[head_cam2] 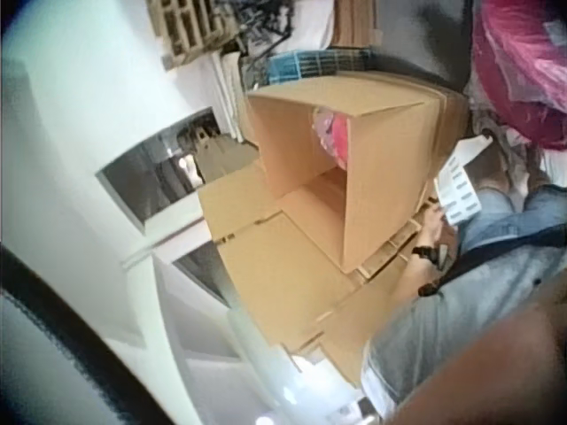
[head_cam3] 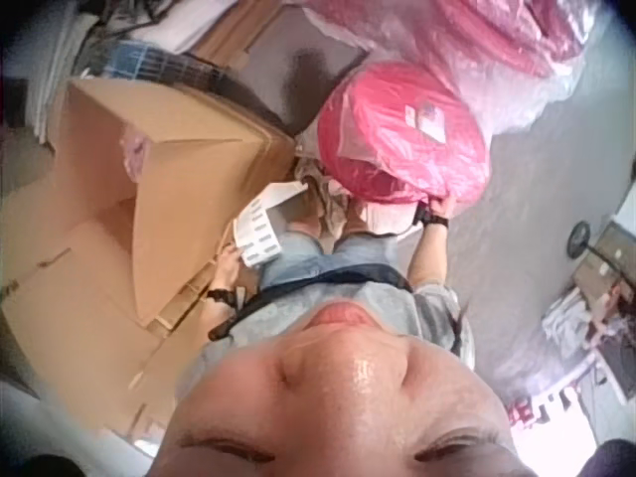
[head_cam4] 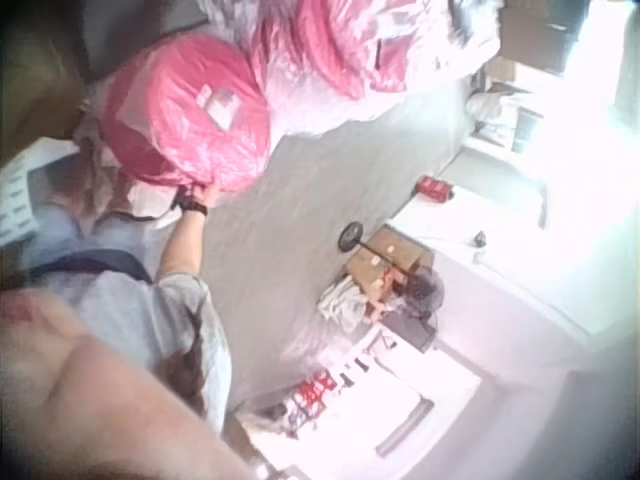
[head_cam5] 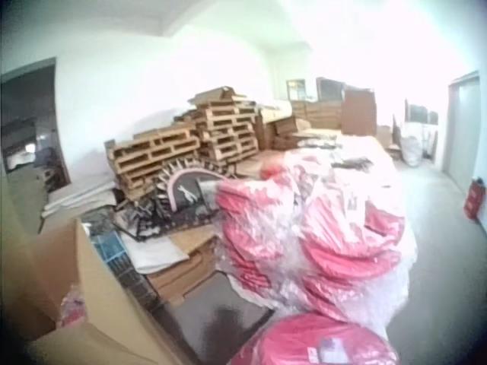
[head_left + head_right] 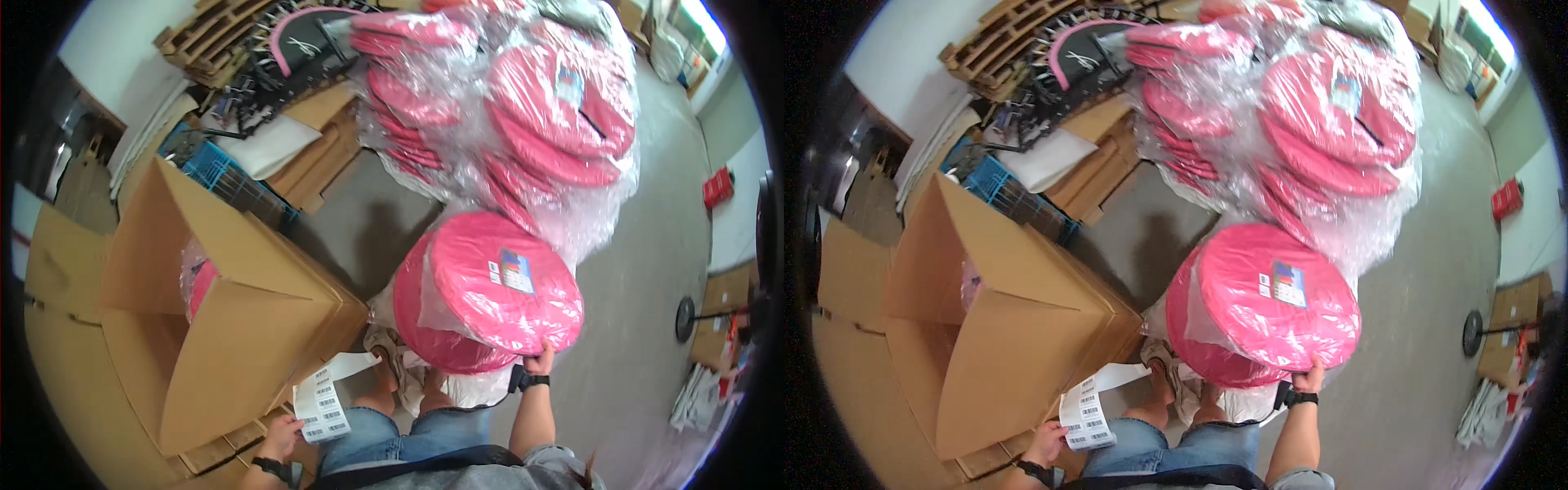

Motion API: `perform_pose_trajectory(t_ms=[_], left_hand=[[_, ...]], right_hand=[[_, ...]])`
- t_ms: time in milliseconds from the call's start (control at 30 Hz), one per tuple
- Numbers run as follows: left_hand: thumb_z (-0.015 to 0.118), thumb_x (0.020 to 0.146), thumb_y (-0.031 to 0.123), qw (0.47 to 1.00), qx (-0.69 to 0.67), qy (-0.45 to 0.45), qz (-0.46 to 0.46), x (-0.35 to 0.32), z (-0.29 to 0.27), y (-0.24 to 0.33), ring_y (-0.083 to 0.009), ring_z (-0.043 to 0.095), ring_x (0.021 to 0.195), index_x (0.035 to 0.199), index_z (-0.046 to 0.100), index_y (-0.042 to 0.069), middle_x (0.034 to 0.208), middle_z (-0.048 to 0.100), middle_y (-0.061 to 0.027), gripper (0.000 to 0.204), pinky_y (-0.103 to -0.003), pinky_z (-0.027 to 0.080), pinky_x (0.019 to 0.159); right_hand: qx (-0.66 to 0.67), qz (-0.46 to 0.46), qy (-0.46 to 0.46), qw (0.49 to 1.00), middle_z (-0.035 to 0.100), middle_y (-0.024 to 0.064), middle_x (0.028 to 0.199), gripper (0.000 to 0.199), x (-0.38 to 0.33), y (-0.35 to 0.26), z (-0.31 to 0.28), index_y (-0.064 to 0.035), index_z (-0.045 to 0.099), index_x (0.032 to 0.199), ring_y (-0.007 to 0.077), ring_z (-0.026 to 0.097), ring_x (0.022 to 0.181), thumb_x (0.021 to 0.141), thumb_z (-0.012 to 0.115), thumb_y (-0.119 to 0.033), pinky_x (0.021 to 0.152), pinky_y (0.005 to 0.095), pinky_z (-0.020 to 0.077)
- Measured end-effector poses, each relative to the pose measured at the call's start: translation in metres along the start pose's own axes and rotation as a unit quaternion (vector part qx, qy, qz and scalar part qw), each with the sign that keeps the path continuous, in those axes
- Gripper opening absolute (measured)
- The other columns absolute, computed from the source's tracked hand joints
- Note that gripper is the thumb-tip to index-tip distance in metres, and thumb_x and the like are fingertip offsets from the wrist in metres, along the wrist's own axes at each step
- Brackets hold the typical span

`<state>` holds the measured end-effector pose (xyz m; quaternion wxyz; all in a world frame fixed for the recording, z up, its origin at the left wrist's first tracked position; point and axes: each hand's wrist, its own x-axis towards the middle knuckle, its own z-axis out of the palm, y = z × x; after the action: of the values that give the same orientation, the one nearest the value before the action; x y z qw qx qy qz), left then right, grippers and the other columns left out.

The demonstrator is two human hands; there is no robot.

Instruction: The person places pink circular items wrapped in plastic into a cardboard box. They repeatedly tear labels from a roll and stick them onto the items before placing them inside. Finally, the person folds the flaps of the cardboard box to close it.

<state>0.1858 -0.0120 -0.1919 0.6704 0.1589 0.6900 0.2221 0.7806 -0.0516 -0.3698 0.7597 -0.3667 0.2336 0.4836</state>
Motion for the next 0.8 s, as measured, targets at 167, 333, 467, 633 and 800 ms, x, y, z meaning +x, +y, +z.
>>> perform_pose_trajectory(t_ms=[167,333,467,633,800], left_hand=[[0.056,0.08,0.006,0.99,0.098,0.092,0.031,0.0,-0.007,-0.003,-0.0174,0.06,0.062,0.087,0.061,0.0,0.075,0.062,-0.0065,0.011,-0.029,0.049,0.054],[0.056,0.079,0.007,0.976,0.118,0.125,0.134,-0.029,-0.006,-0.018,-0.0135,0.056,0.053,0.081,0.062,0.001,0.065,0.06,-0.0046,0.009,-0.027,0.045,0.046],[0.059,0.077,0.007,0.957,0.192,0.142,0.163,-0.037,-0.015,-0.031,-0.012,0.054,0.052,0.078,0.063,-0.003,0.063,0.06,-0.0046,0.01,-0.027,0.044,0.048],[0.063,0.072,0.014,0.891,0.364,0.145,0.228,-0.051,-0.047,-0.023,-0.0179,0.056,0.055,0.077,0.062,-0.001,0.063,0.06,-0.0124,0.016,-0.031,0.044,0.053],[0.062,0.069,0.019,0.861,0.424,0.138,0.244,-0.058,-0.073,0.001,-0.0288,0.059,0.062,0.076,0.062,0.001,0.067,0.059,-0.017,0.019,-0.037,0.045,0.056]], right_hand=[[-0.035,-0.096,-0.06,0.993,0.06,0.0056,0.091,0.019,-0.015,-0.082,0.07,-0.0053,0.054,0.096,0.0171,0.057,0.081,0.083,0.051,-0.019,0.071,0.0316,0.0475],[-0.086,-0.136,-0.072,0.984,0.06,0.0024,0.083,0.016,-0.063,-0.136,0.098,-0.007,0.054,0.091,0.0131,0.058,0.072,0.081,0.054,-0.019,0.054,0.0259,0.0461],[-0.115,-0.205,-0.046,0.971,0.06,0.0074,0.092,0.024,-0.11,-0.149,0.115,-0.0042,0.053,0.097,0.0195,0.058,0.082,0.078,0.057,-0.017,0.072,0.0326,0.0485],[-0.18,-0.244,-0.012,0.953,0.059,0.0045,0.078,0.019,-0.152,-0.185,0.118,-0.006,0.054,0.087,0.0166,0.057,0.069,0.076,0.059,-0.021,0.063,0.0302,0.0469],[-0.272,-0.353,0.058,0.893,0.057,0.012,0.093,0.035,-0.25,-0.205,0.167,0.0003,0.054,0.098,0.0214,0.054,0.087,0.076,0.059,-0.026,0.075,0.0336,0.0433]])
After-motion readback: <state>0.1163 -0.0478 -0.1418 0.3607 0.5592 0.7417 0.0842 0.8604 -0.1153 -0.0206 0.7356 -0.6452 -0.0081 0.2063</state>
